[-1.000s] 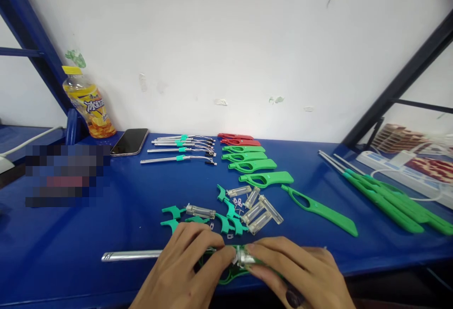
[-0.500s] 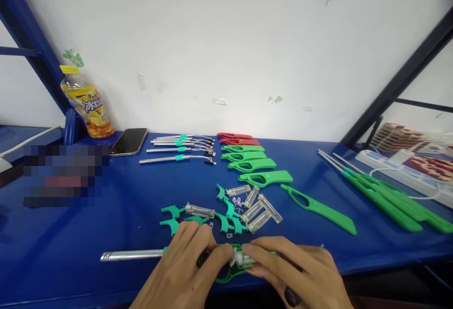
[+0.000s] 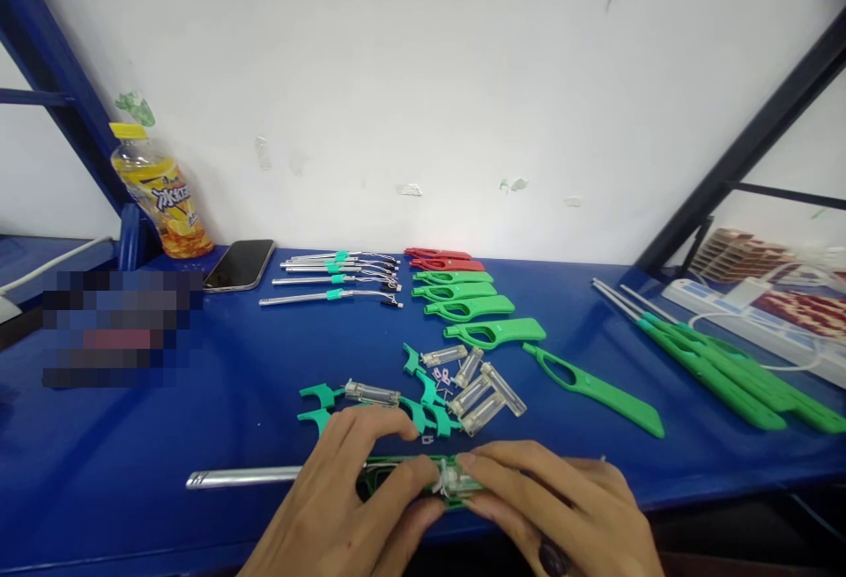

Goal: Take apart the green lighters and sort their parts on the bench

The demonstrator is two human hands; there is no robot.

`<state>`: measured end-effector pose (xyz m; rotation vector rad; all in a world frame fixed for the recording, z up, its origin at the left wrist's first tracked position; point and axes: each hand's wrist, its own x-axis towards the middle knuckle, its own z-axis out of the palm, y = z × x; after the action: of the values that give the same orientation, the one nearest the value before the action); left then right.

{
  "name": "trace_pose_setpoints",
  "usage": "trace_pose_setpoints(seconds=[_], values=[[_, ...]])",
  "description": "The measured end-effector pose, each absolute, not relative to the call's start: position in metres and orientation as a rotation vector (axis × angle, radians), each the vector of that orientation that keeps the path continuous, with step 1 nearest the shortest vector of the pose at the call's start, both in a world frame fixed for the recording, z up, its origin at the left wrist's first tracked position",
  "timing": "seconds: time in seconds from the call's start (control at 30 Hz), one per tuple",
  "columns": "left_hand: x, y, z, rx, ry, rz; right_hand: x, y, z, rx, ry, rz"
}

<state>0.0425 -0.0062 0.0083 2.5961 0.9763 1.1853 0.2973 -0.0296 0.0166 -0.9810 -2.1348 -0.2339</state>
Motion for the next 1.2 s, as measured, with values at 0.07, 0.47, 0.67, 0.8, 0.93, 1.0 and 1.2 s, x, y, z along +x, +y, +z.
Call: trace_pose_setpoints(seconds=[0.07, 0.47, 0.67, 0.8, 0.93, 1.0, 1.2], values=[[0.043, -0.006, 0.007, 2.591, 0.961, 1.23, 0.295, -0.029, 0.017, -0.971, -2.148, -0.234], [0.039, -0.001, 0.009, 2.598, 0.837, 1.215, 0.292, -0.026, 0.015, -0.898, -2.152, -0.22], [0.039, -0.002, 0.009, 2.554, 0.886, 1.341, 0.292, -0.027, 0.018, -0.953, -2.074, -0.234], [0.029, 0.004, 0.01, 2.638, 1.041, 1.317, 0.299, -0.027, 0.02, -1.004, -2.045, -0.281], [0.02, 0.012, 0.006, 2.728, 1.123, 1.129, 0.302, -0.025, 0.024, -1.019, -2.018, -0.321], [0.019, 0.013, 0.006, 2.744, 1.137, 1.071, 0.301, -0.025, 0.025, -1.017, -2.021, -0.317], [0.012, 0.011, 0.016, 2.77, 1.164, 1.128, 0.316, -0.027, 0.017, -1.074, -2.06, -0.339]])
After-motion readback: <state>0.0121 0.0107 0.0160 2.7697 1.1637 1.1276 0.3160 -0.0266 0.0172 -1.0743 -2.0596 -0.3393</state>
